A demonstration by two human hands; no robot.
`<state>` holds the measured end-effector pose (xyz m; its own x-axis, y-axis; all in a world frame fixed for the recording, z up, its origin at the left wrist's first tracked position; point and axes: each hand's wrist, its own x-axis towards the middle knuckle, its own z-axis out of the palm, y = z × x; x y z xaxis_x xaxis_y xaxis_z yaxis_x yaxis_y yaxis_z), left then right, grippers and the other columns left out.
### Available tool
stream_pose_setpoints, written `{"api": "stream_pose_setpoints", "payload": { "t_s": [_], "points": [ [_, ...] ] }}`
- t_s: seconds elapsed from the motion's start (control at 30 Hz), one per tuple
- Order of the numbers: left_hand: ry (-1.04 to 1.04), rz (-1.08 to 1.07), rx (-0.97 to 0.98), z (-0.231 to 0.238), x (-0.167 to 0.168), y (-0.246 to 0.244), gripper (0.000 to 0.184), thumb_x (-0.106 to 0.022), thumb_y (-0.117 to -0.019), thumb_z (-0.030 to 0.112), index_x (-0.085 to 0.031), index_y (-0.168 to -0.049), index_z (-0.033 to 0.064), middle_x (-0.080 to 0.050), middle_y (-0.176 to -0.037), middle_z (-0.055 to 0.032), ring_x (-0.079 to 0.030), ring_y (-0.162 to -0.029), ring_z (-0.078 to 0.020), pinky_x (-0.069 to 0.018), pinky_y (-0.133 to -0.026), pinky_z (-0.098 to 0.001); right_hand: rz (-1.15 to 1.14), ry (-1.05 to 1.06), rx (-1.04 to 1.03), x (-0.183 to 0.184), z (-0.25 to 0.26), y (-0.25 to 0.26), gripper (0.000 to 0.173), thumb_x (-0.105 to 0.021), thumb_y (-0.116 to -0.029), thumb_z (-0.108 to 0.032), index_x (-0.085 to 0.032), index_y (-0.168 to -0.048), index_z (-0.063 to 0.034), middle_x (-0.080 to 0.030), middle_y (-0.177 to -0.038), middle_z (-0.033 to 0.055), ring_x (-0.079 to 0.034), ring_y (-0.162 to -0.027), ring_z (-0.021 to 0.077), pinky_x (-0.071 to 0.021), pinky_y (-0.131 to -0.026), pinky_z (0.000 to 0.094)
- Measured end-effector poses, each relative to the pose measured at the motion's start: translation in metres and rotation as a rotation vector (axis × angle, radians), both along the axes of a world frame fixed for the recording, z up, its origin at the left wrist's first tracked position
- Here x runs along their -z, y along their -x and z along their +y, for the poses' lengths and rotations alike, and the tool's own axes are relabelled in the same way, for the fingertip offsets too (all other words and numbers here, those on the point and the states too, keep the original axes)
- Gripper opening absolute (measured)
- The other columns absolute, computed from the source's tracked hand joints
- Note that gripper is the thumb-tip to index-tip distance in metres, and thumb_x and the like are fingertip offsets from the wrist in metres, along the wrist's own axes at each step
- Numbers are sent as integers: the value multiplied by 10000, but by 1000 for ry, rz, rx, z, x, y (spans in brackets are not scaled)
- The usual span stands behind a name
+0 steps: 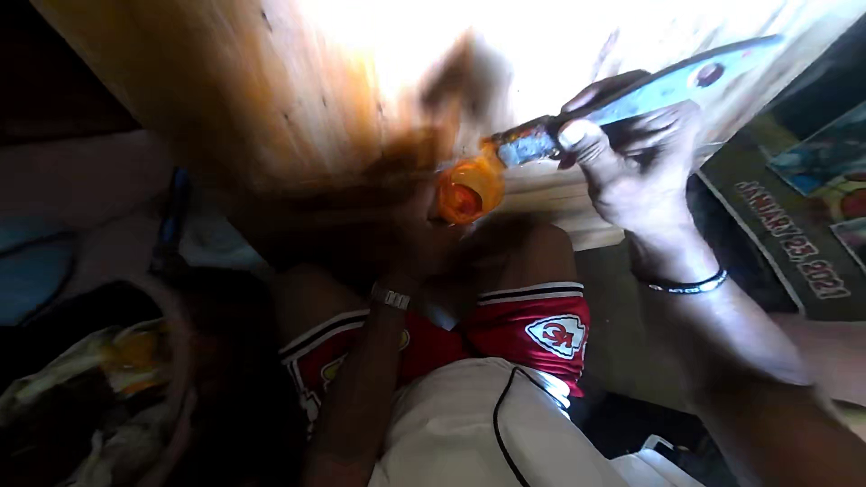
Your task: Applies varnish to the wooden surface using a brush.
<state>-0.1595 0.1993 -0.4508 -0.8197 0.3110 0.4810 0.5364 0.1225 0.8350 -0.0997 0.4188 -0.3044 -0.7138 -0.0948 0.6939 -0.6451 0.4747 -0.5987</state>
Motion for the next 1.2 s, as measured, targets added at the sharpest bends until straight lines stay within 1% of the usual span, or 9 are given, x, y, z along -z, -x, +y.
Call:
{"api": "stream_pose_setpoints", "payload": {
  "t_s": [0.1, 0.2, 0.27, 0.47, 0.73, 0.87, 0.97, 1.1, 1.2],
  "points": [
    [-88, -35, 92, 9, -7, -1, 795, -902, -749, 184, -538, -1433, 3, -679, -1296, -117, -695, -1117, -134, -612, -946, -320, -71, -239, 58, -4, -10, -10, 184, -706, -958, -135, -689, -1058, 18, -721, -964, 58, -670, -789, 56, -596, -724, 260],
    [-73, -101, 129, 10, -16, -7, 835, -891, -768, 205, -495, -1495, 96, -658, -1321, -95, -704, -1071, -152, -633, -873, -339, -130, -461, 106, -4, -11, -3, 207, -708, -972, -256, -732, -1029, -58, -726, -919, 41, -670, -772, 82, -588, -721, 310],
    [-99, -56, 129, 15, -17, -6, 819, -904, -750, 183, -522, -1462, 49, -663, -1304, -122, -711, -1068, -168, -643, -875, -352, -155, -575, 129, -4, -10, 3, 207, -692, -979, -299, -738, -1022, -102, -728, -911, 21, -672, -784, 118, -563, -719, 374],
    [-109, -69, 149, 22, -17, -5, 830, -919, -735, 166, -523, -1453, 38, -701, -1248, -91, -733, -1014, -148, -659, -838, -339, -164, -640, 154, -2, -8, 5, 199, -657, -998, -325, -755, -1015, -153, -755, -981, -3, -714, -871, 136, -583, -759, 421],
    [-36, -67, -28, 29, -8, 1, 805, -914, -741, 255, -553, -1431, 55, -696, -1252, -81, -713, -1042, -123, -635, -878, -326, -242, -65, 361, 23, -10, 1, 144, -703, -966, -224, -714, -1045, -104, -710, -826, -9, -651, -643, 79, -586, -583, 284],
    [-30, -95, -86, 30, -8, 11, 838, -924, -704, 244, -556, -1391, -62, -688, -1276, -153, -670, -1170, -137, -542, -1040, -311, -527, 795, 220, 42, -9, 27, 106, -595, -1019, -54, -624, -1058, 40, -689, -790, 105, -648, -598, 151, -583, -567, 283],
    [17, -138, -113, 27, -13, 19, 884, -940, -689, 259, -541, -1421, -34, -692, -1278, -143, -676, -1163, -146, -543, -1039, -328, -740, 1238, 108, 53, -7, 45, 191, -493, -1083, -166, -564, -1079, 11, -650, -765, 116, -637, -574, 171, -582, -533, 301],
    [31, -179, -166, 21, -13, 24, 902, -935, -692, 252, -524, -1438, -43, -663, -1322, -181, -651, -1217, -199, -508, -1078, -366, -712, 1313, 34, 53, -2, 65, 205, -464, -1092, -171, -568, -1090, 6, -658, -795, 117, -665, -625, 176, -612, -607, 311],
    [11, -185, -172, 10, 6, 28, 926, -935, -693, 288, -511, -1447, -45, -654, -1334, -173, -644, -1221, -173, -513, -1073, -341, -439, 1036, 67, 45, 0, 79, 164, -503, -1060, -56, -633, -1036, 41, -703, -810, 127, -696, -679, 199, -626, -693, 358]
  ]
}}
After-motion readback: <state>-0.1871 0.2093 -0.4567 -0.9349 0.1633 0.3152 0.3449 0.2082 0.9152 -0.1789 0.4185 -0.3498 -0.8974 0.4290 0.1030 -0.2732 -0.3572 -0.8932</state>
